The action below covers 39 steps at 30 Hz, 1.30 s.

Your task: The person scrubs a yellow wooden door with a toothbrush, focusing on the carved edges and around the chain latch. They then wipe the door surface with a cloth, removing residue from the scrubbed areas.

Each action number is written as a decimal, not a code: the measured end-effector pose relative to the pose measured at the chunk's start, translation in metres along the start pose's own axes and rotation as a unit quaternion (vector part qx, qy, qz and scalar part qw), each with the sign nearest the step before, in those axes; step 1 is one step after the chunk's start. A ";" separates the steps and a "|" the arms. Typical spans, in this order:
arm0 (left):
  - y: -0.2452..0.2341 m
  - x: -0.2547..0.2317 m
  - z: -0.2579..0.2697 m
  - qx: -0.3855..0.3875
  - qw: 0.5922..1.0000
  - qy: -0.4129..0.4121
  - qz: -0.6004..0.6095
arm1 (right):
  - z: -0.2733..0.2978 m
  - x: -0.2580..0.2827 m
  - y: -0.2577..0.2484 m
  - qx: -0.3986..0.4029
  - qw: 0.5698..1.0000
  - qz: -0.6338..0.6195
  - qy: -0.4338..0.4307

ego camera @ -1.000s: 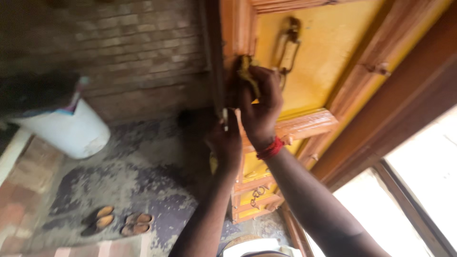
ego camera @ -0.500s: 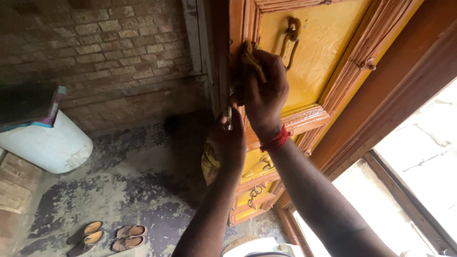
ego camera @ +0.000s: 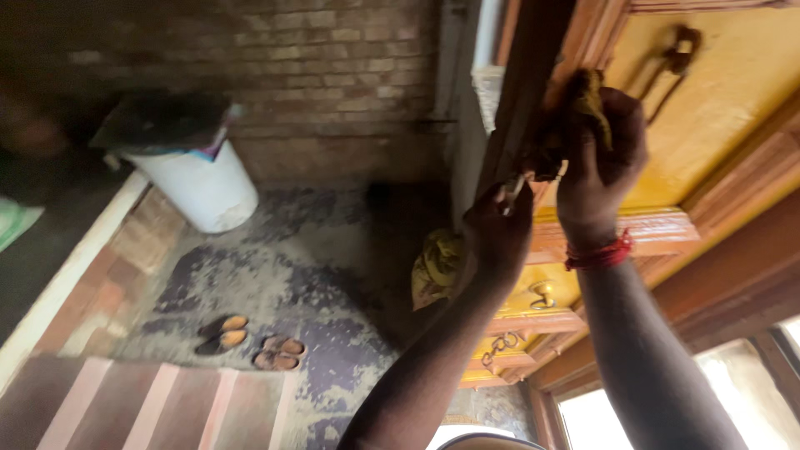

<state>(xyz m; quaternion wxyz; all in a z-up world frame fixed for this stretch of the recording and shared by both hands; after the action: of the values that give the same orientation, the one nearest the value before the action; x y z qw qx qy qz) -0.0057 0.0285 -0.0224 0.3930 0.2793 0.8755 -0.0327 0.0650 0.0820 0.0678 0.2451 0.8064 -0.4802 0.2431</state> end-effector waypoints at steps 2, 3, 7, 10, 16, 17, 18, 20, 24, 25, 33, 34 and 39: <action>0.003 -0.006 -0.002 0.021 0.999 -0.032 -0.017 | -0.004 -0.001 -0.004 0.000 1.000 -0.005 0.002; 0.002 -0.008 -0.003 0.012 0.999 -0.020 -0.025 | -0.005 -0.002 -0.004 0.005 1.000 -0.003 -0.008; 0.006 -0.006 -0.002 -0.022 0.999 0.024 -0.029 | -0.005 -0.006 -0.010 0.036 0.999 -0.010 -0.021; 0.008 0.004 0.000 -0.026 0.997 0.058 -0.052 | -0.005 -0.009 -0.012 0.049 0.998 -0.039 -0.007; 0.005 0.017 0.003 -0.019 0.993 0.004 -0.114 | -0.003 -0.007 -0.013 0.062 0.998 -0.021 0.001; 0.004 0.020 0.002 -0.011 0.993 -0.017 -0.118 | -0.002 -0.008 -0.013 0.061 0.998 -0.019 -0.004; 0.003 0.021 0.000 -0.018 0.990 0.026 -0.137 | -0.001 -0.008 -0.012 0.060 0.998 -0.018 -0.010; 0.000 0.019 -0.001 -0.032 0.979 0.105 -0.173 | 0.001 -0.001 -0.012 0.067 0.998 -0.010 -0.012; 0.000 0.017 -0.001 -0.042 0.980 0.149 -0.124 | -0.001 0.014 -0.019 0.080 0.994 0.064 -0.049; 0.001 0.018 -0.001 -0.037 0.989 0.107 -0.093 | 0.000 0.016 -0.021 0.080 0.990 0.097 -0.069; 0.002 0.007 -0.001 -0.034 0.996 -0.008 -0.087 | -0.009 0.028 -0.025 0.032 0.985 0.147 -0.081; 0.002 0.002 -0.001 -0.032 0.995 -0.015 -0.089 | -0.018 0.030 -0.022 0.022 0.982 0.159 -0.098; 0.004 -0.007 -0.003 -0.040 0.995 -0.071 -0.065 | -0.054 0.035 -0.018 0.044 0.985 0.098 -0.139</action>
<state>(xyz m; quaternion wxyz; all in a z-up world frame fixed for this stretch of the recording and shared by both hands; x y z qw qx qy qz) -0.0021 0.0301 -0.0145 0.4625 0.2028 0.8620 -0.0428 0.0878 0.1001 0.1279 0.1159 0.7914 -0.5749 0.1724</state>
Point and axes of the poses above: each hand's wrist, its own z-axis away from the middle knuckle, its own y-axis out of the palm, x = y × z, the point moved 1 cm from there along -z, towards the middle knuckle, and after that the axes turned 10 degrees about y, right-handed, at the moved point
